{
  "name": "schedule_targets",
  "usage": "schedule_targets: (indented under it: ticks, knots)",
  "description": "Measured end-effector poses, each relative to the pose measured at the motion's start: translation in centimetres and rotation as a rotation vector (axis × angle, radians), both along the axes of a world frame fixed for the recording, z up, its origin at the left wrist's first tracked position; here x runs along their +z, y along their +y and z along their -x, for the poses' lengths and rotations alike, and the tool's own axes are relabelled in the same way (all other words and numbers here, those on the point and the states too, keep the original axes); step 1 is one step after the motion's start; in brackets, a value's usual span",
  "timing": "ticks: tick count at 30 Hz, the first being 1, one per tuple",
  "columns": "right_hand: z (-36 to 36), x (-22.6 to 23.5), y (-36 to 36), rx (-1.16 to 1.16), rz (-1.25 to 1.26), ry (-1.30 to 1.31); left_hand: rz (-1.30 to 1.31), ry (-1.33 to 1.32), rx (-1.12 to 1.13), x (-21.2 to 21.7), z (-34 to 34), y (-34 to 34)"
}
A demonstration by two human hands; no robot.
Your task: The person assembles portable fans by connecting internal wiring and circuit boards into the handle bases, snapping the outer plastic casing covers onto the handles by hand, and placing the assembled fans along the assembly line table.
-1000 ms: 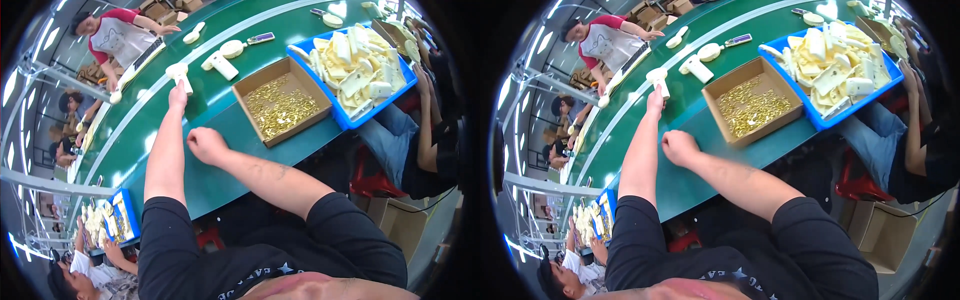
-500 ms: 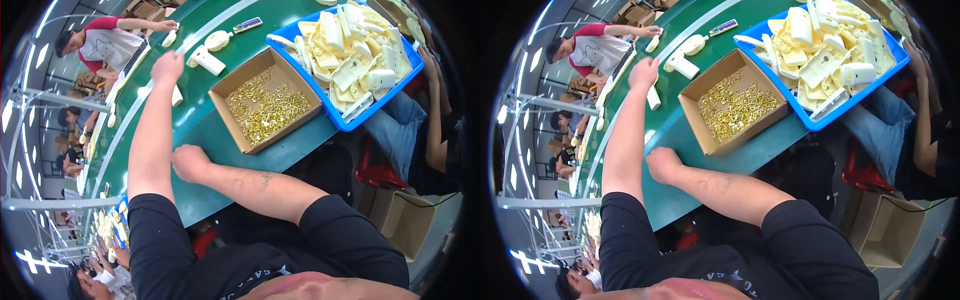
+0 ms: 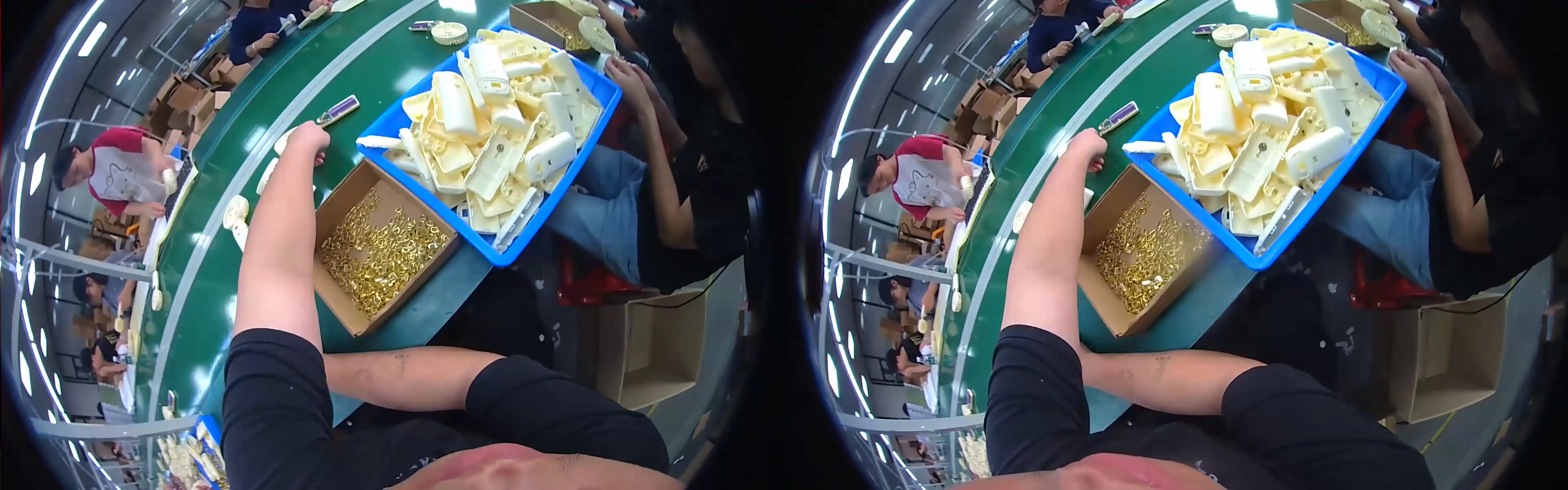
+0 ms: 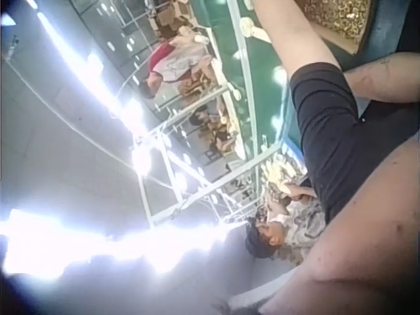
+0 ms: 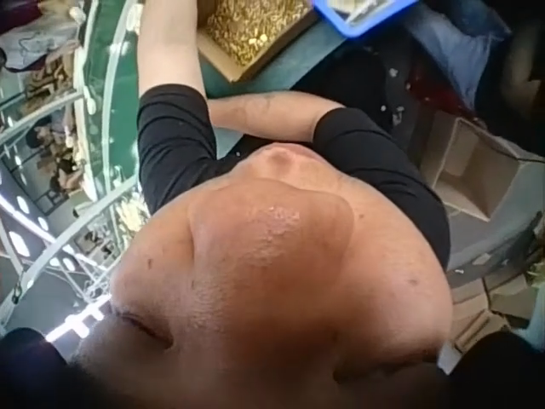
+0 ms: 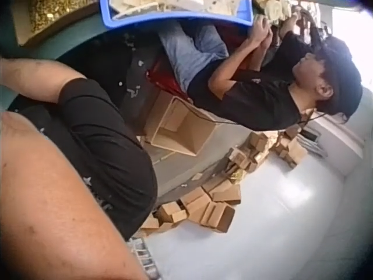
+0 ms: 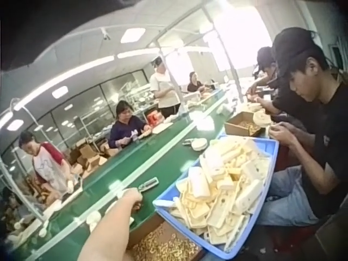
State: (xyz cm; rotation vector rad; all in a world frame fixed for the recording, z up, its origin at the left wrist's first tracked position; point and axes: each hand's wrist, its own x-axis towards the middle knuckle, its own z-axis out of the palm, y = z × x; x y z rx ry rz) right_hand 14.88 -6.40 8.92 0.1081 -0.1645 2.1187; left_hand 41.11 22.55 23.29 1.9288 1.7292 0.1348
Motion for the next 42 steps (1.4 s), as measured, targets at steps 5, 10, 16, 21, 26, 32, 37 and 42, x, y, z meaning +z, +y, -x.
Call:
schedule_targets:
  ticks: [5, 10, 16, 21, 26, 32, 37, 42]
  knots:
    - [4.1, -2.3, 1.7, -0.162, -0.24, 0.006, -0.244, 0.308, -0.126, 1.8, 0.5, -0.2]
    - [6.1, -1.0, 0.9, -0.083, -0.228, 0.064, -0.356, 0.195, -0.034, 4.6, 5.5, 0.5]
    - [2.4, 1.0, -1.1, -0.631, -0.832, -1.217, -0.769, -0.374, -0.006, 8.9, 9.2, -5.6]
    - [2.3, 8.0, -4.8, -0.832, -1.035, -1.608, -0.589, -1.118, -0.176, 13.0, 18.8, -12.1]
    - [6.3, 9.0, -5.7, -0.707, -0.45, -1.289, -0.418, -1.33, -0.127, 15.9, 33.8, -23.9]
    - [10.2, 13.8, -10.6, -0.585, -0.189, -0.839, -0.542, -1.165, -0.086, 11.7, 49.1, -38.0]
    - [17.4, 17.1, -15.6, -0.214, -0.26, -0.726, -0.5, -1.199, -0.009, 5.0, 58.3, -47.2]
    - [21.9, 15.8, -12.7, -0.014, -0.363, -0.752, -0.536, -1.101, 0.071, 2.4, 62.8, -50.0]
